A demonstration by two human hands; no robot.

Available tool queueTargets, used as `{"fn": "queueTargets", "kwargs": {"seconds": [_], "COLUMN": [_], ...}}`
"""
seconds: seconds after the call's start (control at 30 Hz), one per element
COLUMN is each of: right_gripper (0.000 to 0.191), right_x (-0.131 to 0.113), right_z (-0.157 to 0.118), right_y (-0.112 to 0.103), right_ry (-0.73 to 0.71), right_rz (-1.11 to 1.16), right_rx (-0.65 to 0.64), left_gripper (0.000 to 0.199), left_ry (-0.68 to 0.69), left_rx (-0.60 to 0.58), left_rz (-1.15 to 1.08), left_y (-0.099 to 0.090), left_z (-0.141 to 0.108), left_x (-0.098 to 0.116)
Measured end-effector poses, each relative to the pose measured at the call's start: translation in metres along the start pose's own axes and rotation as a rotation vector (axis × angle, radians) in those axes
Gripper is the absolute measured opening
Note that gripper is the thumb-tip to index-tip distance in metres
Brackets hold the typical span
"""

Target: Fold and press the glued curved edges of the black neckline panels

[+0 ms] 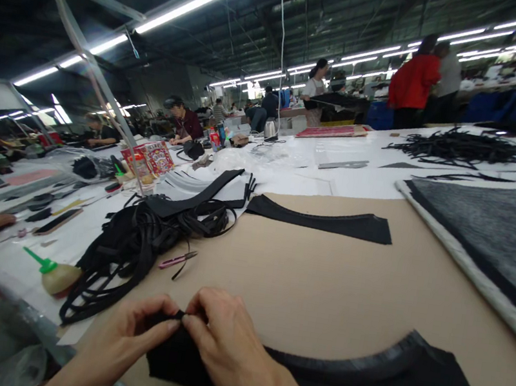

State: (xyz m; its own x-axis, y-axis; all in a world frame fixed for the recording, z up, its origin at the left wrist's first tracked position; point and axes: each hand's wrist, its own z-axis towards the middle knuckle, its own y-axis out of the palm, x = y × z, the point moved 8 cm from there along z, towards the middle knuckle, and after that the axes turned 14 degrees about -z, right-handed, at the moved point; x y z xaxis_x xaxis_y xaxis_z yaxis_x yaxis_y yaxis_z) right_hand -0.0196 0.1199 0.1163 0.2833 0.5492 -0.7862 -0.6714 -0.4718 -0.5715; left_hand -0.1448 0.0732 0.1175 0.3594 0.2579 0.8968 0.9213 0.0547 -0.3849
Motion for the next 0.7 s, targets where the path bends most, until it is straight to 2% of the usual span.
{"fn": "queueTargets", "kwargs": {"seconds": [0.23, 0.33, 0.7], "right_gripper": [0.011, 0.012, 0.016], "right_x": [0.002, 0.004, 0.008], "right_z": [0.0, -0.002, -0.005], "right_y": [0.007, 0.008, 0.012], "right_ry": [-0.003, 0.015, 0.066], "right_rz": [0.052, 0.043, 0.046], "right_rx": [-0.019, -0.017, -0.028], "left_gripper": [0.022, 0.02, 0.025], "left_ry": [0.057, 0.079, 0.016], "left_rx": [0.052, 0.03, -0.009], "left_rz": [0.037, -0.006, -0.129], "left_y": [0.0, 0.002, 0.004], "left_z": [-0.002, -0.001, 0.003], "left_x": [0.015, 0.02, 0.009]}}
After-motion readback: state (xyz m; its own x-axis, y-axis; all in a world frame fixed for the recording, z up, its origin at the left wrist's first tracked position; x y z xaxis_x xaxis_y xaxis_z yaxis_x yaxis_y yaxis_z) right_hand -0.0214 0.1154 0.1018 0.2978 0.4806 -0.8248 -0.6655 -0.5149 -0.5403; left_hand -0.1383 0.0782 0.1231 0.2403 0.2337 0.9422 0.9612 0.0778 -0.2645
